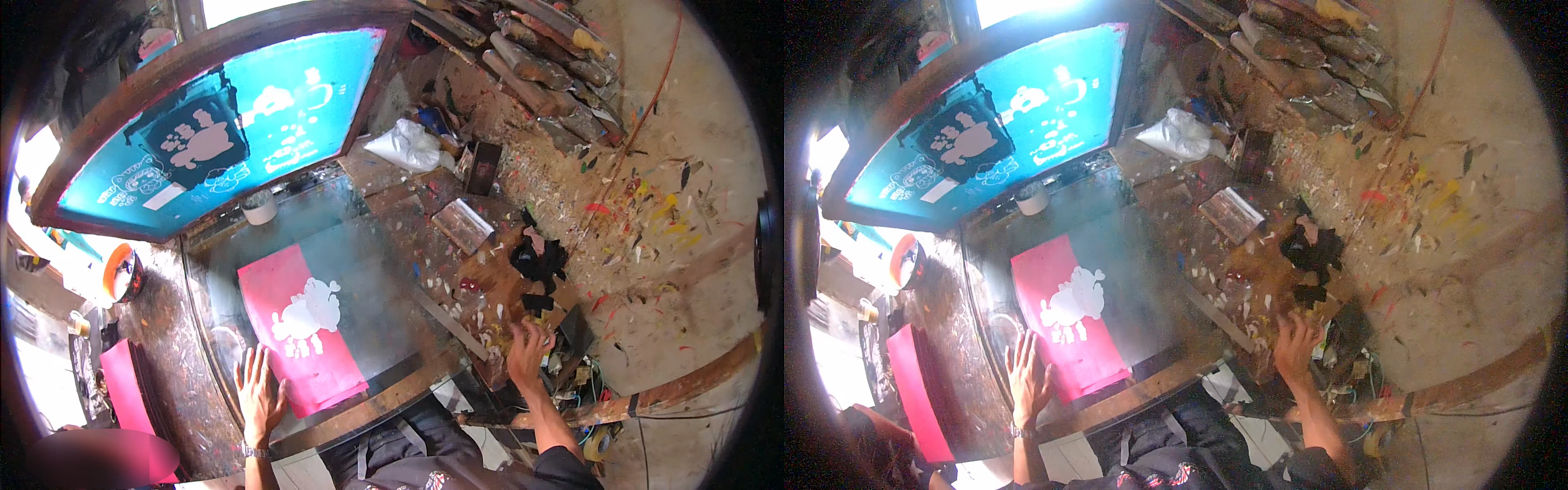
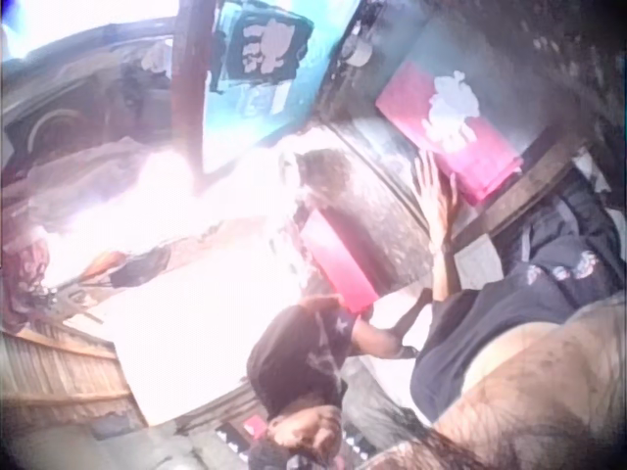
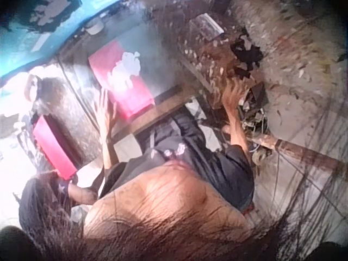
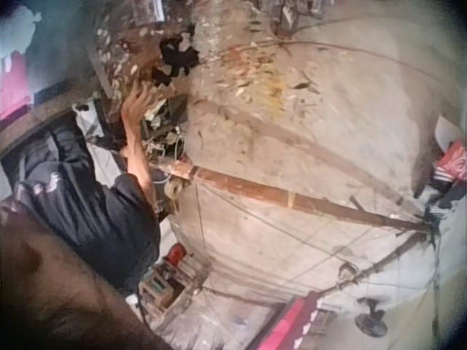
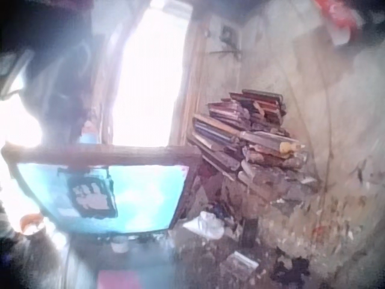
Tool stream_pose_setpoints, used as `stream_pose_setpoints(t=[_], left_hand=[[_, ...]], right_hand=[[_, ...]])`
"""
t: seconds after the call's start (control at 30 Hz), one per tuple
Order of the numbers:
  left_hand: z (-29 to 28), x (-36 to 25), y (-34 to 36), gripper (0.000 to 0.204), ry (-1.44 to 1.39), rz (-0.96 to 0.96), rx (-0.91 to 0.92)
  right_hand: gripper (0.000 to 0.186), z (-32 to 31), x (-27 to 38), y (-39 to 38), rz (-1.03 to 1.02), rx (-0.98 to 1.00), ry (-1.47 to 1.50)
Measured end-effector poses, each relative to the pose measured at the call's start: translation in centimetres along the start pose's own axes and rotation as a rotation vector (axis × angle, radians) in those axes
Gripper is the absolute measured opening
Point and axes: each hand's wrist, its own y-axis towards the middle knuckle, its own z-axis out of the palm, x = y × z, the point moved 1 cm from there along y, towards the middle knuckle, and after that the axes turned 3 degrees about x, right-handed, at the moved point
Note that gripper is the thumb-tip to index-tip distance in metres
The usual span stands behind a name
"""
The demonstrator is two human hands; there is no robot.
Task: The person prepares a screen printing frame, applies white ink with a squeegee, and prints a design onto a pink sheet. They repeatedly lift the frame, wipe the screen, and reposition materials on the workbench.
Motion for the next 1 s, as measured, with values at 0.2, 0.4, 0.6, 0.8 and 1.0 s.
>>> stream_pose_setpoints(t=[0.2, 0.4, 0.6, 0.8, 1.0], left_hand=[[-0.3, -0.2, 0.3, 0.074, -0.025, 0.031, -0.034], [-0.3, -0.1, 0.0, 0.071, -0.027, 0.023, -0.040], [-0.6, -0.3, 0.1, 0.071, -0.019, 0.014, -0.050], [-0.7, -0.5, 0.4, 0.073, -0.014, 0.012, -0.042], [-0.3, -0.4, 0.4, 0.073, -0.020, 0.001, -0.032]], right_hand=[[0.021, -1.9, 2.2, 6.0, 0.277, 0.073, 0.511], [0.034, -2.7, 10.0, 8.9, 0.067, 0.481, 0.603], [0.032, -0.9, 9.3, 9.7, 0.210, 0.759, 0.824], [0.027, -3.8, 9.7, 9.3, 0.278, 0.562, 0.914], [0.039, -4.2, 8.8, 7.3, 0.299, 0.382, 0.583]])
